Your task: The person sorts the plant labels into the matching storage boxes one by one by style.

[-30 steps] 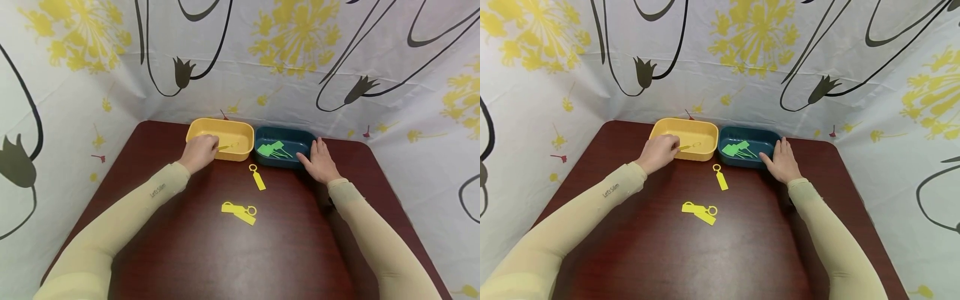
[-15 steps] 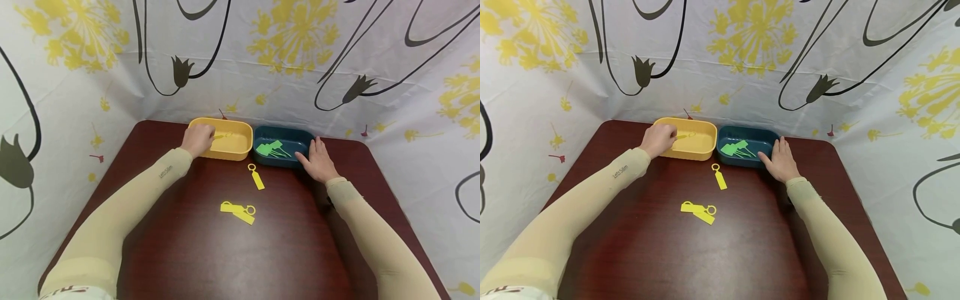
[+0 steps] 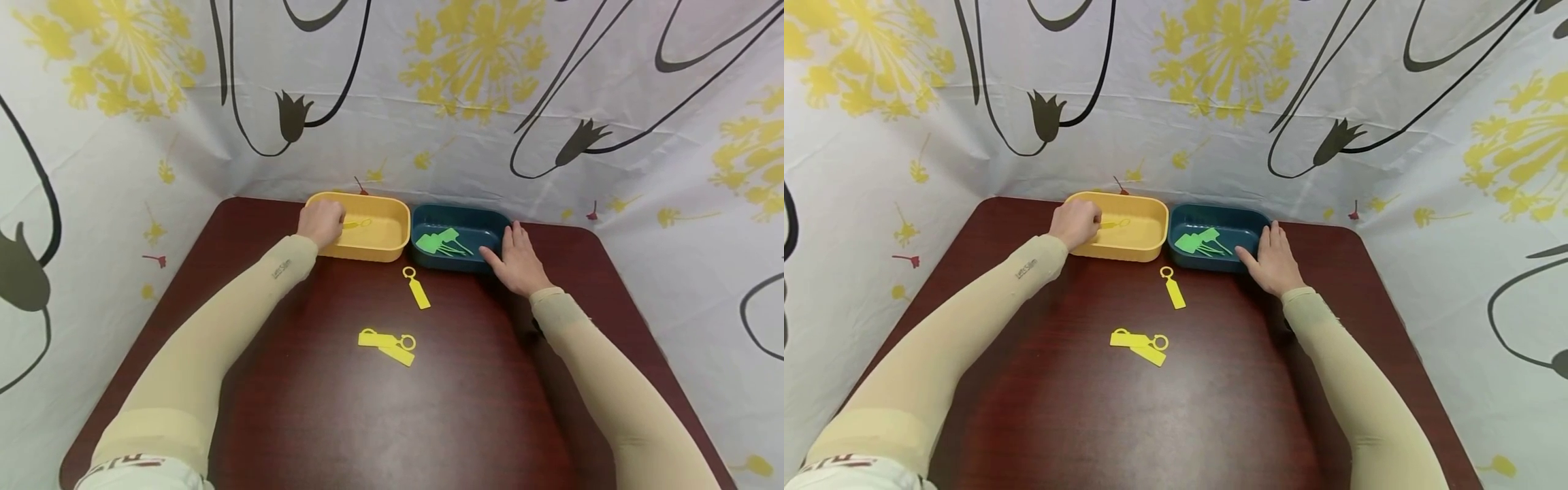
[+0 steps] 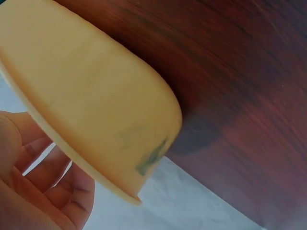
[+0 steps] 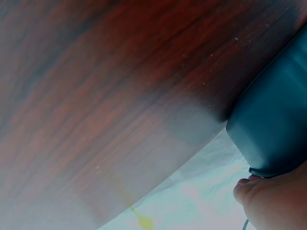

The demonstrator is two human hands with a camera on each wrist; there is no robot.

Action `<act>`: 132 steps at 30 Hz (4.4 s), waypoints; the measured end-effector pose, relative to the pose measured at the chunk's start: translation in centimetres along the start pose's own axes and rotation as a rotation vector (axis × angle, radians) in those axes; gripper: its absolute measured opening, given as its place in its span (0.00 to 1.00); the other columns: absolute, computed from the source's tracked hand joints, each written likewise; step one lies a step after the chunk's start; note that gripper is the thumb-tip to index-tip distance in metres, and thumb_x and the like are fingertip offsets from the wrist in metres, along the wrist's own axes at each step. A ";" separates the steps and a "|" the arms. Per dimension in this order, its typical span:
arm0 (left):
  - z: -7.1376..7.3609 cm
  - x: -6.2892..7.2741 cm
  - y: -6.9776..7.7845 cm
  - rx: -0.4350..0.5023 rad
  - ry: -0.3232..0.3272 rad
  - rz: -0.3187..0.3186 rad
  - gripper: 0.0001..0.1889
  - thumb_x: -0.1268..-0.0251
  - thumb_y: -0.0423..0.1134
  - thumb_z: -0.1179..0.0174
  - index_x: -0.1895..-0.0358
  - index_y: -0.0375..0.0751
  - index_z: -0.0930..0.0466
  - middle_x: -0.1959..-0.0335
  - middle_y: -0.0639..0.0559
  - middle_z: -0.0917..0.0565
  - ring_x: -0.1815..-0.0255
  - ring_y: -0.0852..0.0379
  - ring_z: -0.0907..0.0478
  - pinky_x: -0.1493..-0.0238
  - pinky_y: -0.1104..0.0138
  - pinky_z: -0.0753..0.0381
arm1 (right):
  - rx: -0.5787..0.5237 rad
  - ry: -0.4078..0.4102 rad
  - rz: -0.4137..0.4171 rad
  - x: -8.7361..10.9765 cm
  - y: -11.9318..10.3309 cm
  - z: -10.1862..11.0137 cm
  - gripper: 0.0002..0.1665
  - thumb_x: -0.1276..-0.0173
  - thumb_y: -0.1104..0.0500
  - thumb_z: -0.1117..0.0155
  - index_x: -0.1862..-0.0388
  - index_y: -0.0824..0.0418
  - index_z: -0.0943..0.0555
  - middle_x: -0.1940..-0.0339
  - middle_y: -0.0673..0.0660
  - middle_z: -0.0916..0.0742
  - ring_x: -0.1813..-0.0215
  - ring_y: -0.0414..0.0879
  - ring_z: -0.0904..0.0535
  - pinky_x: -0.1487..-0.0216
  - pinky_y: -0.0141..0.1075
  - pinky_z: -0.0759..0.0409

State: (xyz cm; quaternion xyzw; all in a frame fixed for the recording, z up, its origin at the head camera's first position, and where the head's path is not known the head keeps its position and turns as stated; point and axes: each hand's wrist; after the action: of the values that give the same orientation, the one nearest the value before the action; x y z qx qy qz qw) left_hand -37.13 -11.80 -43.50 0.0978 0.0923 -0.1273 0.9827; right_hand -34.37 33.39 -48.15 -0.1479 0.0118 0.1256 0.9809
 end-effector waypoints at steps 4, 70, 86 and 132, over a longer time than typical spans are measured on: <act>-0.5 -0.6 -0.3 -0.065 -0.018 -0.022 0.19 0.36 0.27 0.45 0.86 0.46 0.31 0.86 0.54 0.35 0.80 0.55 0.39 0.78 0.60 0.34 | 0.006 -0.001 -0.003 0.0 0.0 0.0 0.61 0.26 0.24 0.66 0.19 0.71 0.65 0.18 0.64 0.66 0.19 0.63 0.69 0.24 0.58 0.60; 3.3 6.8 6.5 0.079 0.068 -0.301 0.09 0.30 0.34 0.41 0.67 0.45 0.13 0.75 0.52 0.20 0.75 0.54 0.25 0.72 0.60 0.23 | -0.002 -0.013 -0.007 -0.2 -0.2 0.0 0.61 0.25 0.25 0.66 0.20 0.72 0.65 0.19 0.70 0.63 0.19 0.64 0.70 0.25 0.61 0.58; 0.3 12.1 9.3 0.064 -0.236 -0.348 0.10 0.35 0.46 0.31 0.55 0.48 0.10 0.70 0.57 0.20 0.70 0.59 0.26 0.67 0.66 0.24 | -0.015 -0.005 -0.005 -0.2 -0.5 0.1 0.60 0.25 0.26 0.65 0.20 0.72 0.65 0.19 0.66 0.67 0.19 0.65 0.68 0.25 0.62 0.58; -3.0 15.1 10.8 0.099 -0.337 -0.399 0.14 0.40 0.47 0.26 0.58 0.44 0.15 0.74 0.57 0.26 0.70 0.56 0.29 0.68 0.65 0.27 | -0.018 -0.008 -0.009 -0.3 -0.6 0.2 0.59 0.24 0.27 0.65 0.20 0.74 0.63 0.19 0.67 0.66 0.19 0.65 0.69 0.25 0.61 0.59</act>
State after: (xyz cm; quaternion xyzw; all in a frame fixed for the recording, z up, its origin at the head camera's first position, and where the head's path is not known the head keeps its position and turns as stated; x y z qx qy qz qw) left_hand -20.37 -4.35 -47.71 0.1031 -0.0613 -0.3375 0.9336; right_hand -34.50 32.79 -47.81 -0.1563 0.0062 0.1220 0.9801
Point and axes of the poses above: each hand's wrist, its own x-axis away from the middle knuckle, its own z-axis out of the back of the hand, y = z × x
